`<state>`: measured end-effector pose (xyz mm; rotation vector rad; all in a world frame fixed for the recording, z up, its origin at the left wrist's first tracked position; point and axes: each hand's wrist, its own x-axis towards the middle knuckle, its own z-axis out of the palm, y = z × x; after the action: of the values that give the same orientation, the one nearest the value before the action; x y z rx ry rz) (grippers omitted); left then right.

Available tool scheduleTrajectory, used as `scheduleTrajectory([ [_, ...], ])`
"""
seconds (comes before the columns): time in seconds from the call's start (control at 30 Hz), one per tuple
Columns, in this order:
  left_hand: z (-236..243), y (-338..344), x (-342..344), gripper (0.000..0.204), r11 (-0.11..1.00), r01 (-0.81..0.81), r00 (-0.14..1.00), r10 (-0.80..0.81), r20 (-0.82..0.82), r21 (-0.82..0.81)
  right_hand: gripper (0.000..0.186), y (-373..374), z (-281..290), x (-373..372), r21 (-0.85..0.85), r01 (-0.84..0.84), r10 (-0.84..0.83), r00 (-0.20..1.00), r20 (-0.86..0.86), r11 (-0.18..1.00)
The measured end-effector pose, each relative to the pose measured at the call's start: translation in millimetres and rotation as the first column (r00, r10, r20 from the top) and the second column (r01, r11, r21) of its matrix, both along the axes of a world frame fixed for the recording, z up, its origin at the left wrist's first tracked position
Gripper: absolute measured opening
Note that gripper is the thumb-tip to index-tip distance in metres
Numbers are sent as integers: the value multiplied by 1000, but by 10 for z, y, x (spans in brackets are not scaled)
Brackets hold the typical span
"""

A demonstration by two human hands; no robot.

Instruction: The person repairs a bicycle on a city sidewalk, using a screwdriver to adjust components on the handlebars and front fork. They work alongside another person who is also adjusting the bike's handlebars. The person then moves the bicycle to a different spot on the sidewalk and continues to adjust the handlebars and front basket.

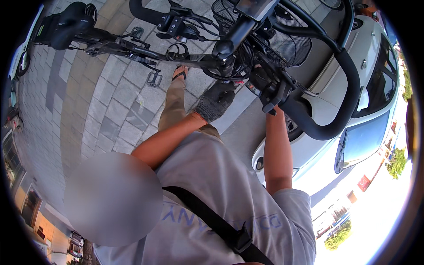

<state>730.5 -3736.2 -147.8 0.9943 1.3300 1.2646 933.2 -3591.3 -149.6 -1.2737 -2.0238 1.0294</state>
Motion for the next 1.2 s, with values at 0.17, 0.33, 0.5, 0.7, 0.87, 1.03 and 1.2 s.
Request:
scheduleTrajectory([
  [0.17, 107, 62, 67, 17, 997, -71, 991, 74, -114, 31, 51, -68, -128, 83, 35, -84, 81, 994, 74, 996],
  [0.33, -9, 126, 202, 17, 987, -132, 979, 144, -147, 89, 41, -8, -225, 98, -71, -88, 85, 995, -51, 994],
  [0.5, -50, -44, 123, 17, 999, -28, 994, 26, -103, -22, 36, -142, 382, -159, -586, -147, -144, 896, -421, 797],
  [0.7, 115, -96, -141, 15, 989, -145, 985, 142, -96, -22, 35, 52, -162, 76, -607, -101, -235, 862, -449, 788],
  [0.87, 265, 67, -536, 15, 974, -224, 974, 222, 45, 39, 32, 235, -454, 191, -129, -34, 18, 992, -122, 991],
  [1.03, 194, 359, -873, 25, 955, -291, 949, 295, -111, 52, 21, 184, 491, -307, 757, -374, -4, 895, 445, 535],
  [1.2, 428, 868, -1169, 37, 985, -43, 968, 83, -238, 166, 21, 190, 669, -548, 407, -141, 83, 984, 158, 902],
])
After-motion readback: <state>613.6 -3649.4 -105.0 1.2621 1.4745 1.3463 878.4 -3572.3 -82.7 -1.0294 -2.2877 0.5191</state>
